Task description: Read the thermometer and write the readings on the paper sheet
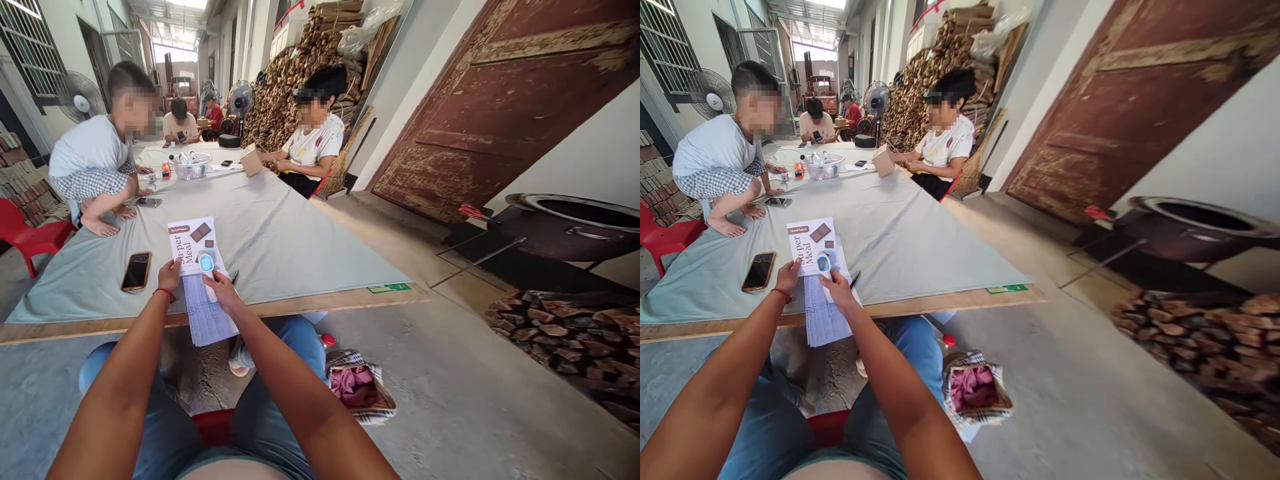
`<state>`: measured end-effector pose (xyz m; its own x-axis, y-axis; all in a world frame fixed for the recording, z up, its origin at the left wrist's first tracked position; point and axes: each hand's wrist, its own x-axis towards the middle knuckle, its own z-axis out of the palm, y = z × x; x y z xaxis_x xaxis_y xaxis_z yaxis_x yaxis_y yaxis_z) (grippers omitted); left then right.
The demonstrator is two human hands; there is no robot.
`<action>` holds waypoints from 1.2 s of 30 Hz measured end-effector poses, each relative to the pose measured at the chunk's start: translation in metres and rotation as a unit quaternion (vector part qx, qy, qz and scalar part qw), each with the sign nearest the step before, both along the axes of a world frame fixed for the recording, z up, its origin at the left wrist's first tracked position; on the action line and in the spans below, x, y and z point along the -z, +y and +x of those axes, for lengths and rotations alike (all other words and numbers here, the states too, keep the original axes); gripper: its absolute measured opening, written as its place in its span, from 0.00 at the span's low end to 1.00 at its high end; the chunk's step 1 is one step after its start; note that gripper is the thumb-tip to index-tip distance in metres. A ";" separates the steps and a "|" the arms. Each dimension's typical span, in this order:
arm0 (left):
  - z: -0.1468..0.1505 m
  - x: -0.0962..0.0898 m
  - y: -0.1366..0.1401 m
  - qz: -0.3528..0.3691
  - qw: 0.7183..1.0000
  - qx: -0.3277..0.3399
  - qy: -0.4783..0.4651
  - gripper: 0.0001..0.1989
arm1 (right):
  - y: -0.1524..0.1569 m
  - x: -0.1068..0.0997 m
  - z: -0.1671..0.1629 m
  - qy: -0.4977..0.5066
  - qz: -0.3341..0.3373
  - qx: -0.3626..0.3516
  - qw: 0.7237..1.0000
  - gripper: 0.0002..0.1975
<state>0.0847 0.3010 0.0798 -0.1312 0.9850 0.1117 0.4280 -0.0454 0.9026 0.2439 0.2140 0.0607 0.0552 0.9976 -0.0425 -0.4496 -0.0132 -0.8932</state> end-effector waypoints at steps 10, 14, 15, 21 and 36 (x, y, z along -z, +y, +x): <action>0.000 0.001 0.000 -0.002 1.000 -0.001 0.005 0.23 | 0.000 0.002 0.001 -0.002 0.003 -0.004 1.000 0.26; 0.000 0.001 -0.001 -0.002 1.000 0.000 -0.002 0.23 | -0.002 0.000 0.001 -0.009 -0.002 -0.005 1.000 0.25; 0.000 0.001 0.000 -0.002 1.000 0.000 -0.003 0.23 | -0.002 -0.001 0.002 -0.006 -0.001 -0.008 1.000 0.25; 0.000 0.001 -0.001 0.001 1.000 0.001 -0.012 0.23 | -0.005 -0.006 0.001 0.001 0.012 -0.013 1.000 0.27; 0.002 -0.001 -0.010 0.014 1.000 0.001 0.003 0.25 | -0.048 -0.049 0.050 -0.057 0.086 0.051 0.993 0.23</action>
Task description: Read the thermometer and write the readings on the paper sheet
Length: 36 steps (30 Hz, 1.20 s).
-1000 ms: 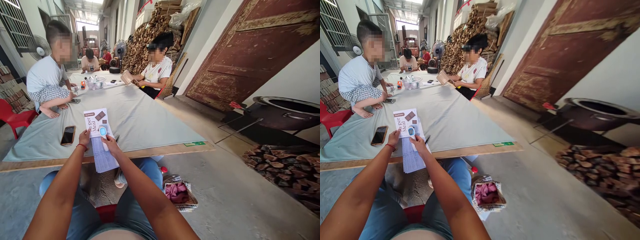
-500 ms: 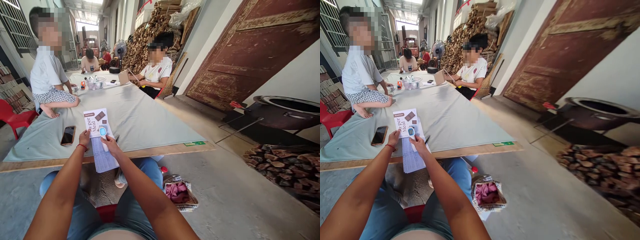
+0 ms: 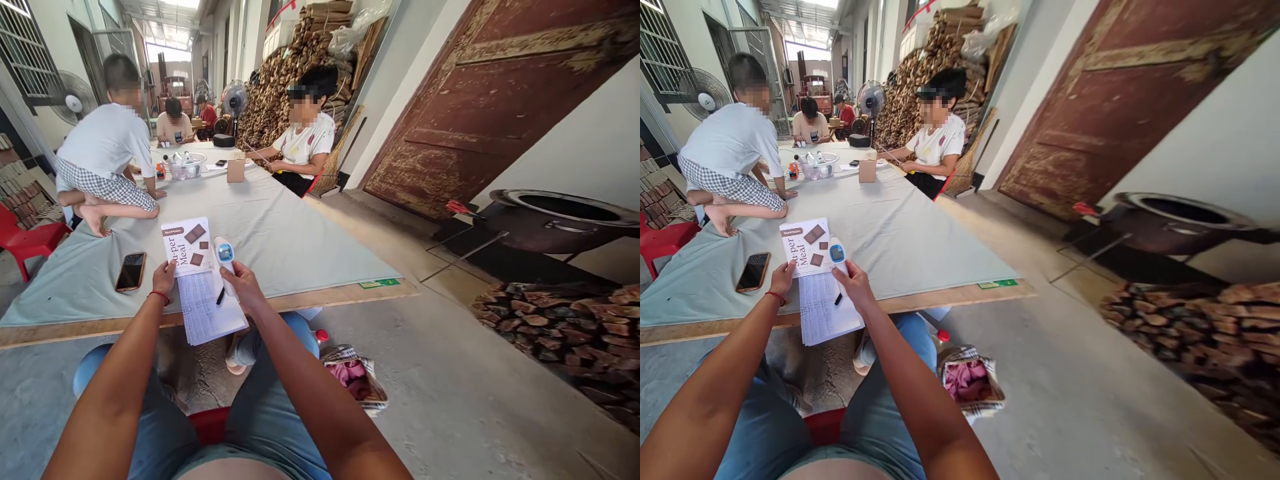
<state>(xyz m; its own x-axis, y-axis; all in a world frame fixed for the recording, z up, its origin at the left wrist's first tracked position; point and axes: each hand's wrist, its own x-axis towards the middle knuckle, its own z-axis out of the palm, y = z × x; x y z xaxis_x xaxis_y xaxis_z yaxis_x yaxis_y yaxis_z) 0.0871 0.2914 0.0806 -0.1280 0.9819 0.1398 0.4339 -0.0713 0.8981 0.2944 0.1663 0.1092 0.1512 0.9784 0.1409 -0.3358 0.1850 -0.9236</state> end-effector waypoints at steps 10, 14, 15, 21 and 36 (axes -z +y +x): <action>-0.004 -0.003 -0.006 -0.001 1.000 0.014 0.015 0.26 | 0.015 0.025 0.090 -0.353 -0.112 0.184 0.910 0.24; -0.006 0.000 -0.009 0.000 1.000 0.021 0.012 0.25 | 0.017 0.042 0.125 -0.585 -0.227 0.243 0.739 0.20; -0.006 0.001 -0.009 0.001 1.000 0.024 0.012 0.25 | 0.017 0.045 0.129 -0.622 -0.231 0.251 0.705 0.21; -0.007 0.005 -0.011 0.010 0.999 0.034 0.021 0.23 | 0.025 0.045 0.094 -0.764 -0.059 0.150 0.624 0.22; 0.007 0.009 -0.025 0.026 0.993 0.010 0.117 0.14 | 0.028 0.047 0.089 -0.725 0.094 0.027 0.682 0.07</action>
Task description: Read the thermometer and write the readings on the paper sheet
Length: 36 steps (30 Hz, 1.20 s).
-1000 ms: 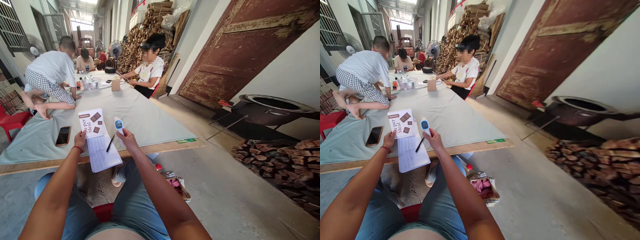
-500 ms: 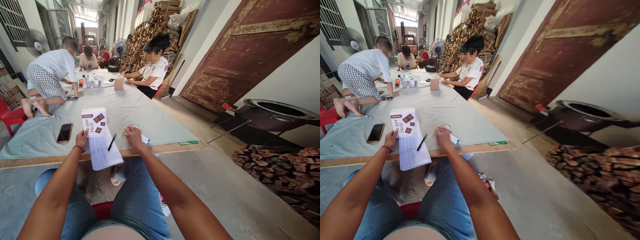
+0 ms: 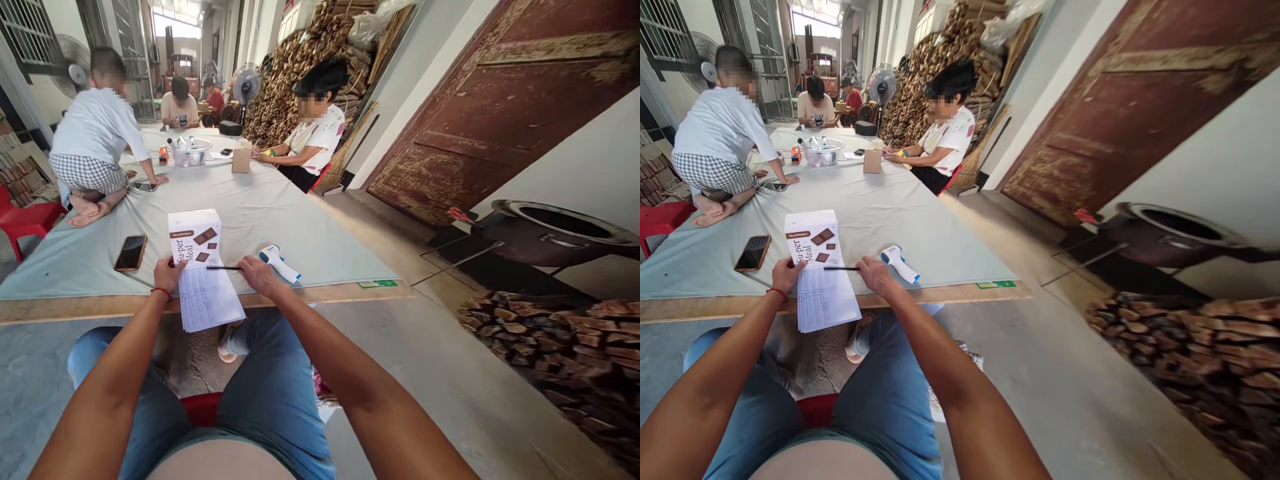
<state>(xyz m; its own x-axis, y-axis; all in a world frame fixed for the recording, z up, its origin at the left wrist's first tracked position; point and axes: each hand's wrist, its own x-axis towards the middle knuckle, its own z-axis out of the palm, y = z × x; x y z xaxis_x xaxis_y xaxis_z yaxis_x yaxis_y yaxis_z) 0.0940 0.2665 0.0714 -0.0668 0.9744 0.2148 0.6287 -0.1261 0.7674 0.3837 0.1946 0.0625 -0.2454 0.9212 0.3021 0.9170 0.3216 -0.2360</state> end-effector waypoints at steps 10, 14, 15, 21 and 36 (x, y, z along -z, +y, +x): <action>-0.005 0.019 -0.004 0.041 0.992 0.045 0.106 0.24 | -0.006 0.030 -0.066 0.646 0.003 0.102 0.757 0.08; -0.006 0.024 -0.007 0.048 0.989 0.061 0.124 0.28 | -0.009 0.031 -0.071 0.653 -0.037 0.119 0.747 0.08; -0.005 0.024 -0.009 0.047 0.989 0.062 0.127 0.30 | -0.010 0.031 -0.070 0.645 -0.042 0.124 0.753 0.08; 0.006 0.027 -0.031 0.037 0.985 0.063 0.156 0.53 | -0.014 0.031 -0.066 0.576 -0.034 0.146 0.804 0.07; 0.015 0.032 -0.044 0.001 0.978 0.068 0.197 0.66 | -0.010 0.031 -0.089 0.485 -0.050 0.132 0.863 0.05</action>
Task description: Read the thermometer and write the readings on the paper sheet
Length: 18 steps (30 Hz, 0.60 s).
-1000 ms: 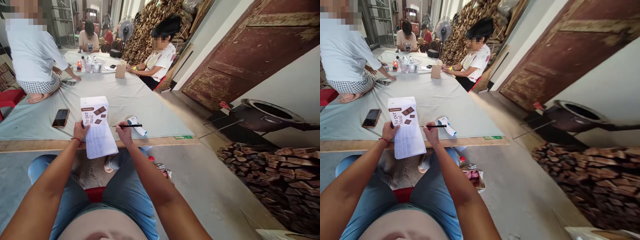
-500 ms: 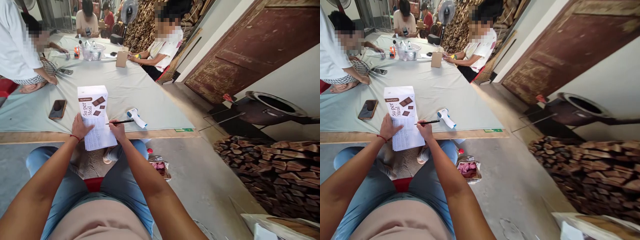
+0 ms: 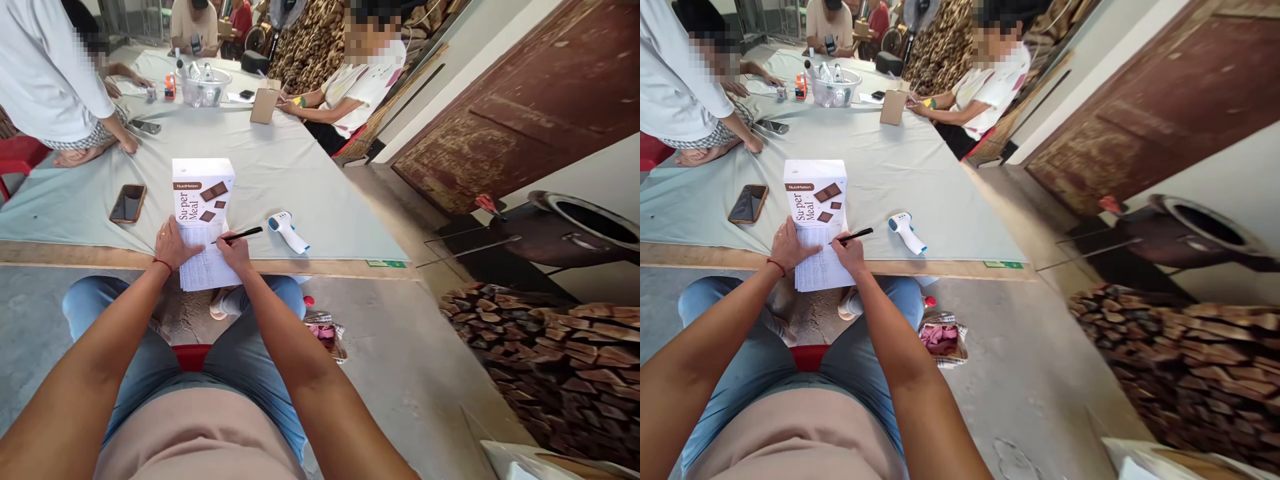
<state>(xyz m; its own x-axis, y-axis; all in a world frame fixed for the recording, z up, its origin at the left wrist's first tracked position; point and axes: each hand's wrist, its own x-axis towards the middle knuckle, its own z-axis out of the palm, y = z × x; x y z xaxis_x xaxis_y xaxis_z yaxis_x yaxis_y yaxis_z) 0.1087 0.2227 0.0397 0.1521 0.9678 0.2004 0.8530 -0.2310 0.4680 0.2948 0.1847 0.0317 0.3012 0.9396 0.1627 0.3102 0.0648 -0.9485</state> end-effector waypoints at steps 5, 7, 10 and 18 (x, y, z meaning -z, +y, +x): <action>-0.001 0.004 0.000 0.015 1.000 -0.001 -0.003 0.65 | -0.001 0.004 -0.001 -0.040 -0.023 0.000 0.999 0.04; -0.001 0.003 -0.001 0.010 1.000 -0.001 -0.002 0.65 | -0.002 0.005 -0.001 -0.046 -0.027 -0.002 0.999 0.04; -0.001 0.003 -0.001 0.005 1.000 -0.001 -0.003 0.65 | -0.003 0.005 -0.001 -0.053 -0.028 0.001 0.998 0.04; -0.001 0.004 -0.001 0.010 1.000 -0.003 -0.015 0.66 | -0.002 0.007 0.001 -0.065 -0.030 -0.007 0.997 0.05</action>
